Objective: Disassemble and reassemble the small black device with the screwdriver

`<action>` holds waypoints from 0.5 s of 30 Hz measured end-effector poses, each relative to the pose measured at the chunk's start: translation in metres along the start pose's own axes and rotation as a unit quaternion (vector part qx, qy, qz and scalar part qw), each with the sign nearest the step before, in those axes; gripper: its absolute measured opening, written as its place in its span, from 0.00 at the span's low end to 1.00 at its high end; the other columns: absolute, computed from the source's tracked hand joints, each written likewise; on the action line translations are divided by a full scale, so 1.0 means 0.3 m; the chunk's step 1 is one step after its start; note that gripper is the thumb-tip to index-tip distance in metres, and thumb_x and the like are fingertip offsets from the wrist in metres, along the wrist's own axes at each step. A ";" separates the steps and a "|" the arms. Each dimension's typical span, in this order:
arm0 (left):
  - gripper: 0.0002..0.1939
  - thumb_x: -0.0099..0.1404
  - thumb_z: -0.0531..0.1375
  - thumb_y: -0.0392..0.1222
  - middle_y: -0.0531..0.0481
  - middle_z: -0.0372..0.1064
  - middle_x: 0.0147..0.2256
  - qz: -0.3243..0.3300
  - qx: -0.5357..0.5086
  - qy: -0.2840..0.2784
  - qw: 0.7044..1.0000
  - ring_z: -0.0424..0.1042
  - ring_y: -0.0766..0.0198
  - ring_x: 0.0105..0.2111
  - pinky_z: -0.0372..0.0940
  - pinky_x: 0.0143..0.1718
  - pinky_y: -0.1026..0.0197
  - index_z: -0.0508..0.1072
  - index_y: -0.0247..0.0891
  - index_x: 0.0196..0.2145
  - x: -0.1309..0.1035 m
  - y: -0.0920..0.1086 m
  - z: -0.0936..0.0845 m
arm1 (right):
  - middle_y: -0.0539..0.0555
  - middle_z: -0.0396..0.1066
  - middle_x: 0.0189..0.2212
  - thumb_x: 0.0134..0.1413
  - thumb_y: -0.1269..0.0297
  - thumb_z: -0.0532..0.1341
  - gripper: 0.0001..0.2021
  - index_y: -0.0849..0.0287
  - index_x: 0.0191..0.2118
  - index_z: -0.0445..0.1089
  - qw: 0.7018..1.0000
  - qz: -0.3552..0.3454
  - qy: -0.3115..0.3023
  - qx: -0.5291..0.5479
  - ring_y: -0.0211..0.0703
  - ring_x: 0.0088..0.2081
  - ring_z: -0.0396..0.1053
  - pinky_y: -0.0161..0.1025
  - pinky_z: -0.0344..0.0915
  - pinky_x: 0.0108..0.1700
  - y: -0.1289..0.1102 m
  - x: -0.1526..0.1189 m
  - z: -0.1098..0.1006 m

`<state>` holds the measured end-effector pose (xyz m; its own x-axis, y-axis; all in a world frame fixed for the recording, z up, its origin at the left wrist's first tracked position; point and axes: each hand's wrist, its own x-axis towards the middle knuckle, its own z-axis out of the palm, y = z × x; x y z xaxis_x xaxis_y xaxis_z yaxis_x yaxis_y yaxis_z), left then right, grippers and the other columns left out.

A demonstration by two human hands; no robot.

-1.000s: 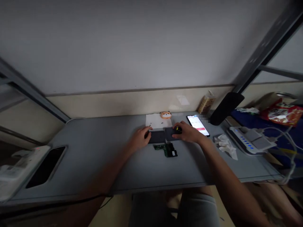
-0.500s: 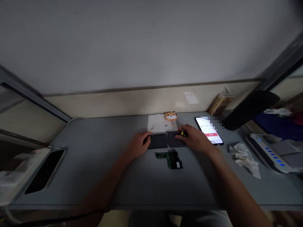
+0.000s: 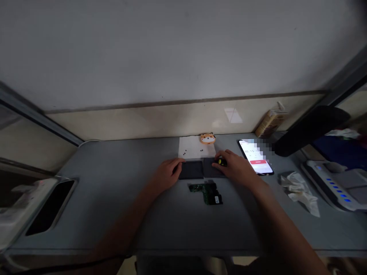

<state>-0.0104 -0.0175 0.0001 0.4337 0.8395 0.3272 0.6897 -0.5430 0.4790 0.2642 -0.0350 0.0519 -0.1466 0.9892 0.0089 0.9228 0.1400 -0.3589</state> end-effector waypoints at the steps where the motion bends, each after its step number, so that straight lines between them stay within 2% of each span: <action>1: 0.16 0.74 0.48 0.40 0.47 0.79 0.40 0.001 -0.002 0.002 1.000 0.78 0.58 0.40 0.71 0.47 0.57 0.75 0.40 0.46 0.000 -0.001 0.001 | 0.55 0.75 0.43 0.62 0.57 0.63 0.08 0.51 0.44 0.74 1.000 0.002 -0.003 -0.003 0.46 0.35 0.74 0.39 0.55 0.31 -0.003 -0.001 -0.001; 9: 0.16 0.74 0.49 0.40 0.46 0.80 0.42 0.002 0.006 0.016 1.000 0.79 0.58 0.41 0.72 0.47 0.57 0.76 0.41 0.47 -0.002 -0.001 0.005 | 0.55 0.75 0.43 0.61 0.58 0.64 0.08 0.51 0.44 0.75 1.000 0.012 -0.009 0.003 0.45 0.35 0.74 0.38 0.58 0.32 -0.011 -0.003 -0.015; 15: 0.16 0.73 0.49 0.40 0.46 0.80 0.40 0.002 0.005 0.011 1.000 0.79 0.57 0.39 0.72 0.44 0.57 0.76 0.41 0.47 -0.004 -0.006 0.004 | 0.55 0.76 0.42 0.61 0.60 0.64 0.07 0.52 0.43 0.75 1.000 -0.001 -0.017 0.020 0.45 0.36 0.74 0.38 0.60 0.34 -0.004 -0.002 -0.024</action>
<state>-0.0116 -0.0176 -0.0022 0.4240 0.8368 0.3463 0.6933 -0.5459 0.4704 0.2657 -0.0354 0.0592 -0.1608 0.9867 -0.0228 0.9077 0.1387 -0.3960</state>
